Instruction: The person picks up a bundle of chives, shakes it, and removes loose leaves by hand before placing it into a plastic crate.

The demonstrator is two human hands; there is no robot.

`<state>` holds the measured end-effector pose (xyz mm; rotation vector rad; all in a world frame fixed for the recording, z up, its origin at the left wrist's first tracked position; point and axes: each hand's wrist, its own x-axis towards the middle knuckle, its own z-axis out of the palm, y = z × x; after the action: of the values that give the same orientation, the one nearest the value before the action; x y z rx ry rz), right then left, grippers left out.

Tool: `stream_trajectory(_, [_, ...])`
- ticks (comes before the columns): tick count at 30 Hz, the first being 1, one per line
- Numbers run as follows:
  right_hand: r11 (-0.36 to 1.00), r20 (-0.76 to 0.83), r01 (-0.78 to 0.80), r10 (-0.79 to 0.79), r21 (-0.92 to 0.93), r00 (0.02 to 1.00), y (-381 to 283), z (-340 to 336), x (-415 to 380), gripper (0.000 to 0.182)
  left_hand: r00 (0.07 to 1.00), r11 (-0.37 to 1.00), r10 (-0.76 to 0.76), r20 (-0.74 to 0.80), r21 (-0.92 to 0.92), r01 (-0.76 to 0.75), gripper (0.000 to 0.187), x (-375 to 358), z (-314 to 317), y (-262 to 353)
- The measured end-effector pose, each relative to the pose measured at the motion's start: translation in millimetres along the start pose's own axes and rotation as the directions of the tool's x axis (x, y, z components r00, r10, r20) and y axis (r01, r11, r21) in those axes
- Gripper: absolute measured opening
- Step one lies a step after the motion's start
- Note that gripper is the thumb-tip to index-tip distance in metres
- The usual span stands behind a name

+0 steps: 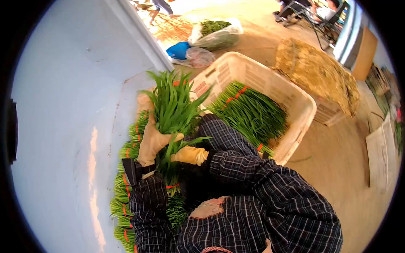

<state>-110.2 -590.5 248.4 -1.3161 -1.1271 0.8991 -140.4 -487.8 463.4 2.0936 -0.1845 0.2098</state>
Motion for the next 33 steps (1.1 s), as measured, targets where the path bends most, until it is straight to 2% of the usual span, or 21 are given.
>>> stream_trajectory(2, [0.989,0.024,-0.142,0.141,0.044,0.990,4,-7,-16,0.041,0.998,0.984,0.036,0.046,0.174,-0.044,0.124,19,19,-6])
stream_trajectory(3, [0.978,0.016,-0.195,0.194,0.075,0.981,5,-10,-21,0.042,0.973,0.867,-0.213,0.092,0.478,0.145,0.120,26,28,24])
stream_trajectory(6, [0.786,-0.020,-0.358,0.425,0.503,0.905,16,-42,-29,0.045,0.966,0.829,-0.223,0.131,0.547,0.118,0.089,41,51,16])
stream_trajectory(7, [0.973,-0.351,-0.042,0.122,0.227,0.928,-48,-44,-48,0.047,0.965,0.829,-0.222,0.143,0.548,0.109,0.089,42,53,9])
stream_trajectory(8, [0.965,-0.541,0.209,-0.261,-0.157,0.800,-115,-48,-67,0.050,0.971,0.899,-0.172,0.167,0.429,0.085,0.083,42,54,-3])
stream_trajectory(9, [0.909,-0.578,0.341,-0.150,0.238,0.802,-104,-58,-66,0.052,0.975,0.951,-0.122,0.185,0.302,0.061,0.077,42,55,-10])
stream_trajectory(10, [0.953,-0.587,0.264,-0.129,0.150,0.799,-143,-70,-86,0.051,0.973,0.951,-0.123,0.195,0.302,0.060,0.077,41,58,-9])
stream_trajectory(11, [0.688,-0.598,0.520,-0.155,0.505,0.786,-136,-80,-83,0.052,0.975,0.981,-0.105,0.197,0.179,0.070,0.078,39,58,-10])
stream_trajectory(12, [0.657,-0.566,0.547,-0.215,0.519,0.796,-137,-93,-88,0.049,0.977,0.995,-0.087,0.193,0.058,0.077,0.079,39,62,-7])
stream_trajectory(14, [0.812,-0.700,0.539,-0.252,0.223,0.669,-155,-101,-81,0.046,0.986,0.993,-0.024,0.162,0.114,0.006,0.085,41,72,11])
stream_trajectory(16, [0.944,-0.830,0.306,-0.073,0.122,0.554,-173,-105,-78,0.041,0.993,0.985,0.105,0.058,0.132,-0.112,0.099,48,88,-4])
stream_trajectory(17, [0.896,-0.877,0.375,0.030,0.236,0.479,-168,-108,-68,0.032,0.995,0.980,-0.003,0.104,0.201,-0.018,0.112,52,96,-18])
stream_trajectory(20, [0.879,-0.932,0.461,-0.058,0.121,0.357,-150,-122,-61,0.028,1.000,0.963,-0.026,0.005,0.269,0.024,0.116,51,103,-3])
stream_trajectory(22, [0.883,-0.922,0.440,-0.021,0.164,0.386,-145,-123,-61,0.027,0.999,0.963,0.037,0.029,0.267,-0.043,0.106,52,105,-7])
stream_trajectory(25, [0.838,-0.868,0.457,0.040,0.299,0.495,-139,-131,-73,0.028,0.875,0.847,-0.313,0.369,0.525,0.082,0.063,63,104,2])
stream_trajectory(26, [0.731,-0.842,0.560,0.035,0.389,0.539,-134,-140,-78,0.028,0.873,0.847,-0.316,0.371,0.525,0.083,0.063,61,105,-6])
stream_trajectory(28, [0.763,-0.827,0.532,0.006,0.367,0.562,-145,-164,-103,0.030,0.916,0.936,-0.259,0.308,0.313,0.159,0.055,60,106,-25])
stream_trajectory(30, [0.885,-0.775,0.465,-0.275,0.027,0.568,-169,-190,-129,0.033,0.933,0.955,-0.201,0.297,0.272,0.119,0.055,59,100,-33])
stream_trajectory(31, [0.937,-0.722,0.214,-0.348,-0.275,0.597,-191,-196,-141,0.041,0.944,0.961,-0.085,0.319,0.275,-0.006,0.054,63,100,-60])
stream_trajectory(32, [0.935,-0.715,0.217,-0.355,-0.281,0.602,-221,-186,-143,0.041,0.941,0.953,0.033,0.338,0.274,-0.132,0.054,66,102,-81])
stream_trajectory(33, [0.779,-0.501,0.011,-0.415,-0.627,0.759,-250,-167,-144,0.053,0.890,0.965,-0.254,0.378,0.035,0.260,0.053,75,105,-76])
